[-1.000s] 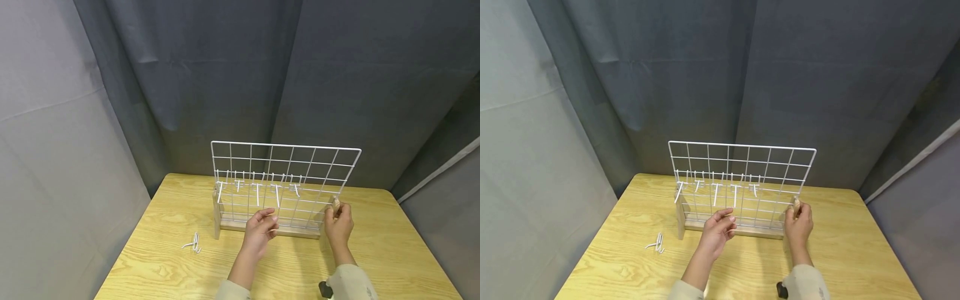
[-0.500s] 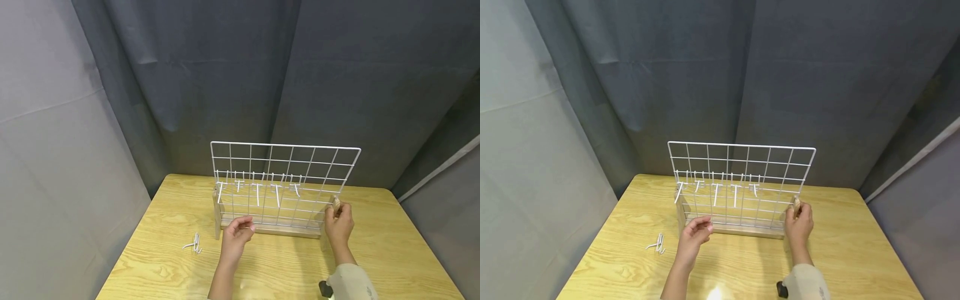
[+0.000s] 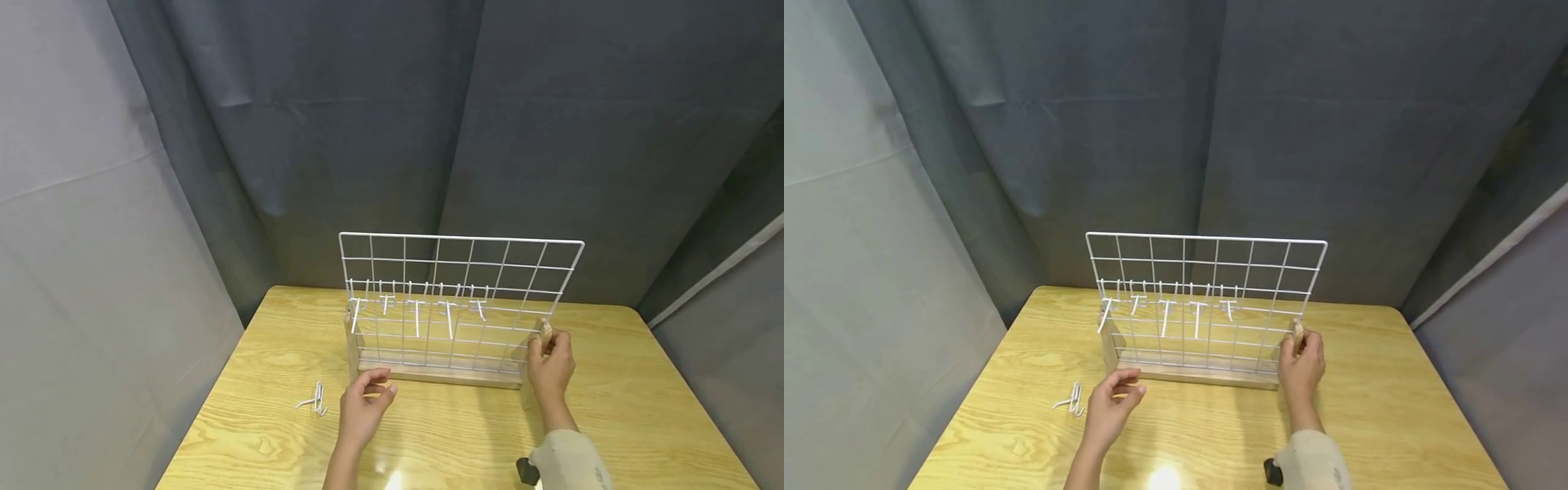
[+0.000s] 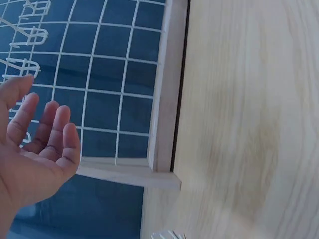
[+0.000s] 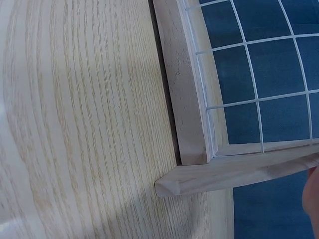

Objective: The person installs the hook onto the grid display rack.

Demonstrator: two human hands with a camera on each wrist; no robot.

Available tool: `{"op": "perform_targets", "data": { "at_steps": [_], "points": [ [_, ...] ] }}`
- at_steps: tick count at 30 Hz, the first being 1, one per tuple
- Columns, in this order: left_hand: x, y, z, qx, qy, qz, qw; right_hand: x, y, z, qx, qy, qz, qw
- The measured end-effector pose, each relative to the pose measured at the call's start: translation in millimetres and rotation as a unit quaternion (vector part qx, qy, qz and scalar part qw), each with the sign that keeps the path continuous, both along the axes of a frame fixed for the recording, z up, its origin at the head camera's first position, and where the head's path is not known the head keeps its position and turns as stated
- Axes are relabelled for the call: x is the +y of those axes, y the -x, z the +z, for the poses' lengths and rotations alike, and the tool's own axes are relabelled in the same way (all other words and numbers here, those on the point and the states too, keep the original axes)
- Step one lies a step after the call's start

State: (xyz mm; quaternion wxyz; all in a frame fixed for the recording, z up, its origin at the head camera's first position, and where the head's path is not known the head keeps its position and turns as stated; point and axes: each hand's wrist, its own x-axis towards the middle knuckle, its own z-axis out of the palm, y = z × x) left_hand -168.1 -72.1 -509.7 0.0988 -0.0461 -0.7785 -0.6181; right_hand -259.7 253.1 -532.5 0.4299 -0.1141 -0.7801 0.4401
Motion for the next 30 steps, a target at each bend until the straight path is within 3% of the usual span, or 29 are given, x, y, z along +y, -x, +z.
{"op": "perform_targets", "data": {
  "at_steps": [13, 25, 30],
  "points": [
    [-33.3, -4.6, -18.0, 0.033, 0.126, -0.001, 0.9915, -0.8, -1.7, -4.1, 0.003, 0.001, 0.003, 1.0],
    [-66.2, -5.5, -31.8, 0.073, 0.197, 0.015, 0.9775, 0.6, -1.8, -3.2, 0.003, 0.002, 0.005, 1.0],
    [-81.6, -5.5, -36.4, 0.069, 0.212, 0.025, 0.9745, 0.5, -0.5, -2.0, 0.006, 0.003, 0.01, 1.0]
  ]
}}
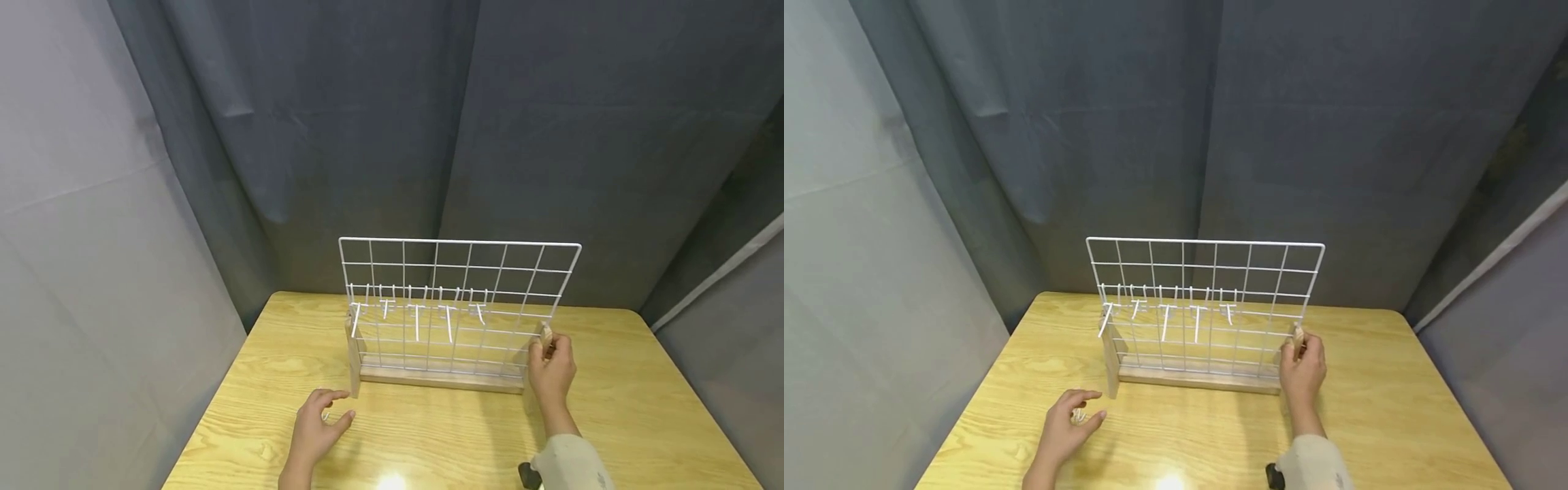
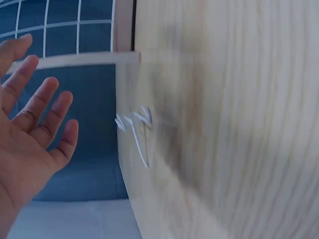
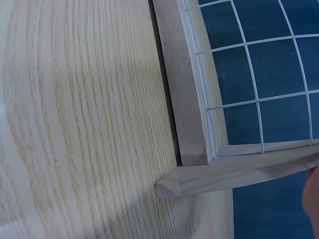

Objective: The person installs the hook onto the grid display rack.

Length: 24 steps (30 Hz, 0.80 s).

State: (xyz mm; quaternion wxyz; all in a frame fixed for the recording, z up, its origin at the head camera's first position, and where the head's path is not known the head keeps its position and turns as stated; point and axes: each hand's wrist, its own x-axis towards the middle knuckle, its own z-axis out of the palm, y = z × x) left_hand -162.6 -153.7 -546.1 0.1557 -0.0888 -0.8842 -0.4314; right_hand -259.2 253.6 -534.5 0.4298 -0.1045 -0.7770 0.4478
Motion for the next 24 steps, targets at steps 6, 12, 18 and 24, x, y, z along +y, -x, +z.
{"op": "perform_targets", "data": {
  "at_steps": [6, 12, 18, 24],
  "points": [
    [-18.2, 2.2, -10.3, -0.02, -0.037, 0.011, 0.9991, -0.6, 0.6, 0.3, 0.001, -0.001, 0.002, 1.0],
    [-34.5, 6.1, -15.5, -0.036, -0.037, 0.025, 0.9984, -0.2, 0.3, 1.1, 0.004, -0.003, 0.0, 1.0],
    [-49.7, 11.1, -20.1, -0.086, -0.055, 0.041, 0.9939, 1.1, 0.2, 2.7, -0.004, -0.003, -0.001, 1.0],
    [-62.3, 13.1, -28.8, -0.132, -0.077, 0.058, 0.9866, 1.4, 0.0, 0.2, -0.019, -0.009, -0.005, 1.0]
  ]
}}
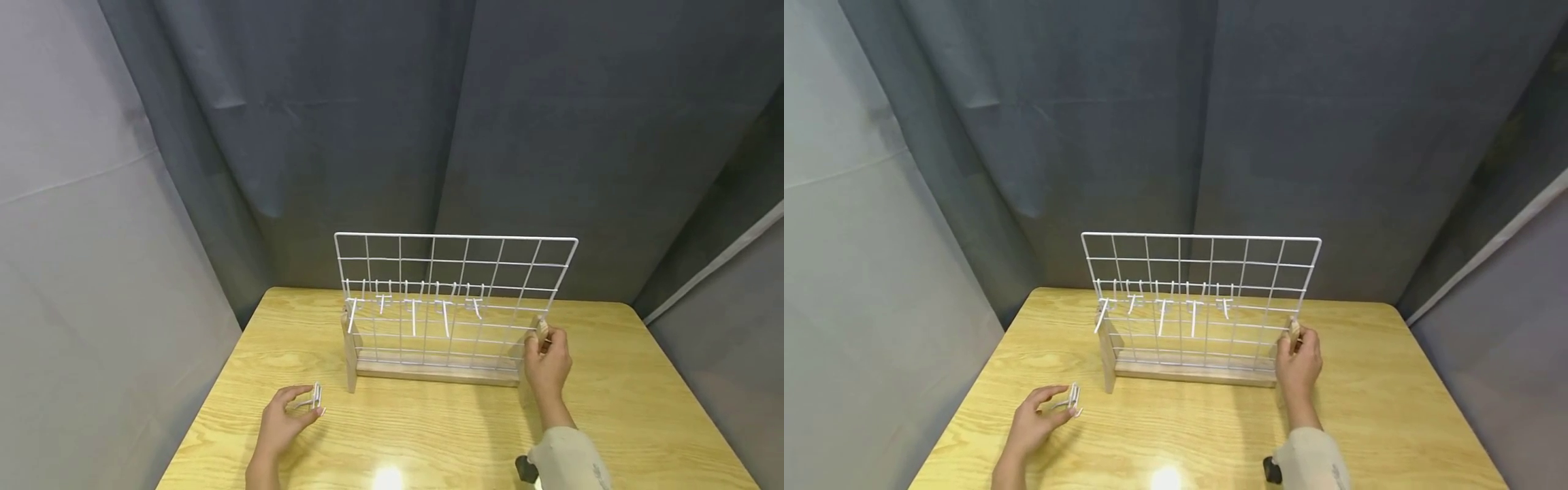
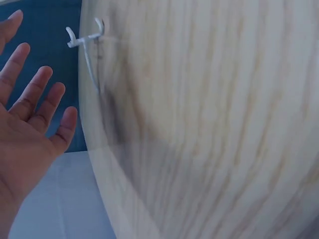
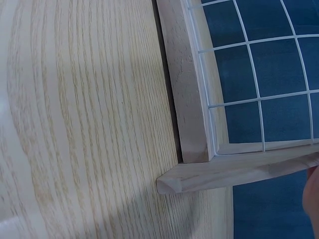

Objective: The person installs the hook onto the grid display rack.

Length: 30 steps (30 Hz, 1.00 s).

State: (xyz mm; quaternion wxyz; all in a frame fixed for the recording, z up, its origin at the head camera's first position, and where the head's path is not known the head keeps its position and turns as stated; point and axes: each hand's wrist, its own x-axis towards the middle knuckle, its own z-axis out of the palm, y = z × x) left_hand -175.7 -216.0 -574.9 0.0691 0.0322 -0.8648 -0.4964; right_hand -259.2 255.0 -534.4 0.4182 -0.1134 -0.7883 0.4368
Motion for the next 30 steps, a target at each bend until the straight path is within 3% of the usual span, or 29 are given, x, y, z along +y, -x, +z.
{"op": "perform_targets", "data": {
  "at_steps": [10, 17, 25, 30],
  "points": [
    [-11.4, 2.9, -12.0, -0.015, 0.005, -0.002, 0.9999, 0.4, -0.9, -2.6, 0.012, 0.001, 0.001, 1.0],
    [-18.1, 7.2, -18.0, -0.039, 0.038, 0.003, 0.9985, 1.0, -1.4, -0.1, 0.009, 0.002, 0.002, 1.0],
    [-20.0, 15.6, -23.2, -0.03, 0.086, 0.001, 0.9958, 1.0, -1.2, -0.3, 0.013, 0.001, 0.003, 1.0],
    [-13.8, 14.8, -19.4, -0.051, 0.123, 0.007, 0.9911, -0.6, -1.1, -0.9, 0.014, 0.004, 0.004, 1.0]
  ]
}}
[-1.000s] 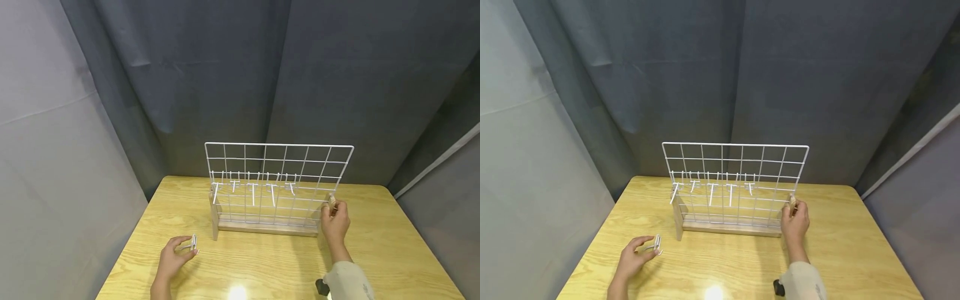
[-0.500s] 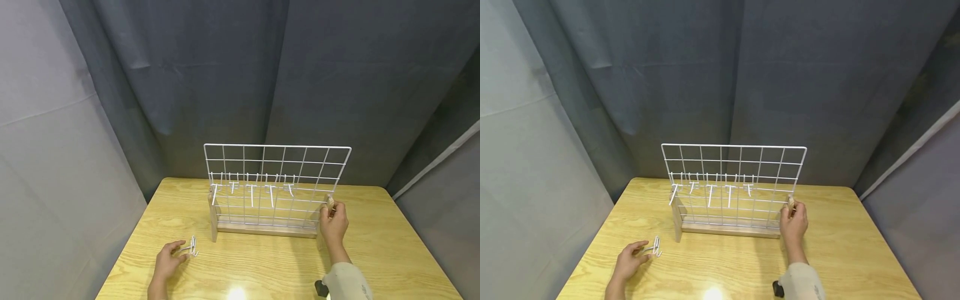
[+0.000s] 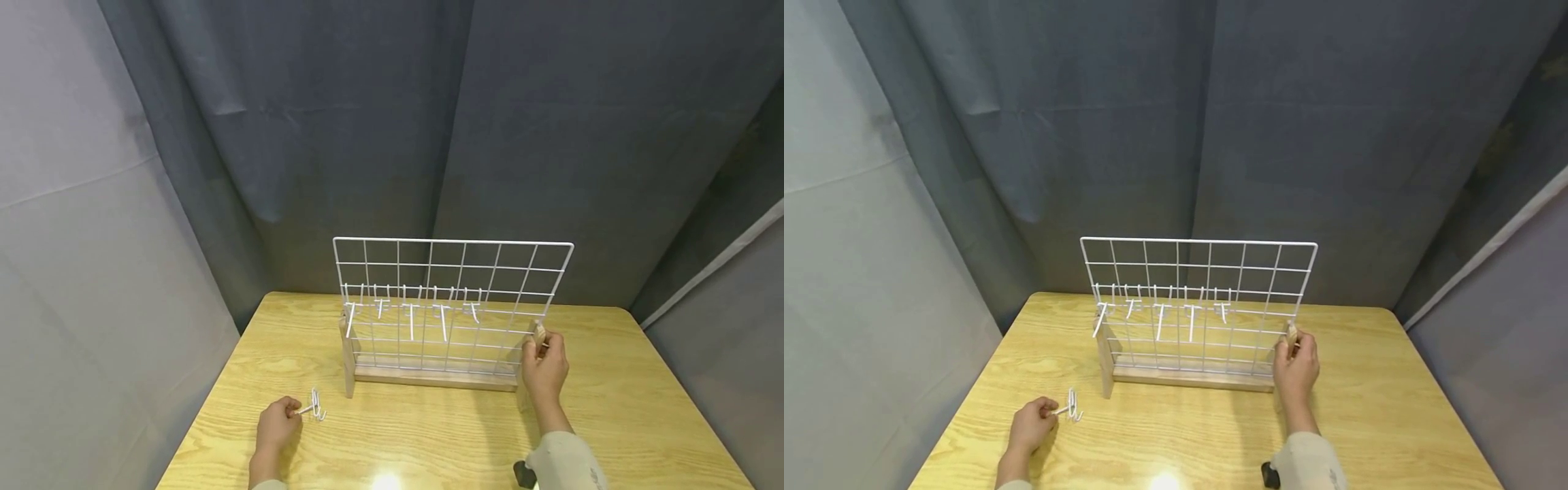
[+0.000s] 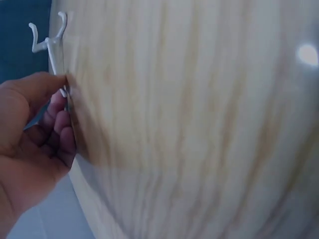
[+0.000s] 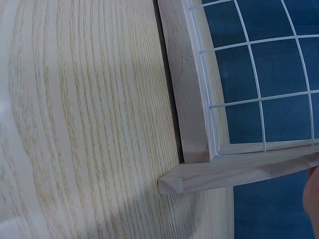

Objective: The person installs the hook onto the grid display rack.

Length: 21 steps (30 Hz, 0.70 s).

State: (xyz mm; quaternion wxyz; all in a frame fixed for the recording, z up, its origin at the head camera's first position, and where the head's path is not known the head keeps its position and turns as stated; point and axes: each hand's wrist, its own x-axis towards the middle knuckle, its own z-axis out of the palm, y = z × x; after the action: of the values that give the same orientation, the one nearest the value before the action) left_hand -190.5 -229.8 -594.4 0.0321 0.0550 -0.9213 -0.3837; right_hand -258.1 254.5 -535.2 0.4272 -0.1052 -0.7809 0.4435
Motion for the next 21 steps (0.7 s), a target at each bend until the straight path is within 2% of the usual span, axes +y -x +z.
{"op": "perform_targets", "data": {
  "at_steps": [6, 9, 16, 21],
  "points": [
    [7.0, -10.9, 3.3, -0.019, 0.006, 0.009, 0.9998, -1.8, 0.3, -1.5, 0.004, -0.002, -0.002, 1.0],
    [9.0, -13.3, 2.3, -0.014, 0.001, 0.01, 0.9999, -1.3, 0.6, -2.3, 0.004, -0.003, -0.005, 1.0],
    [11.3, -9.1, -3.6, 0.026, -0.031, 0.042, 0.9983, -0.5, 1.6, -2.6, 0.01, -0.006, -0.006, 1.0],
    [12.3, -4.5, -9.4, 0.044, -0.036, 0.041, 0.9976, -0.8, 2.0, -2.2, 0.016, -0.007, -0.005, 1.0]
  ]
}}
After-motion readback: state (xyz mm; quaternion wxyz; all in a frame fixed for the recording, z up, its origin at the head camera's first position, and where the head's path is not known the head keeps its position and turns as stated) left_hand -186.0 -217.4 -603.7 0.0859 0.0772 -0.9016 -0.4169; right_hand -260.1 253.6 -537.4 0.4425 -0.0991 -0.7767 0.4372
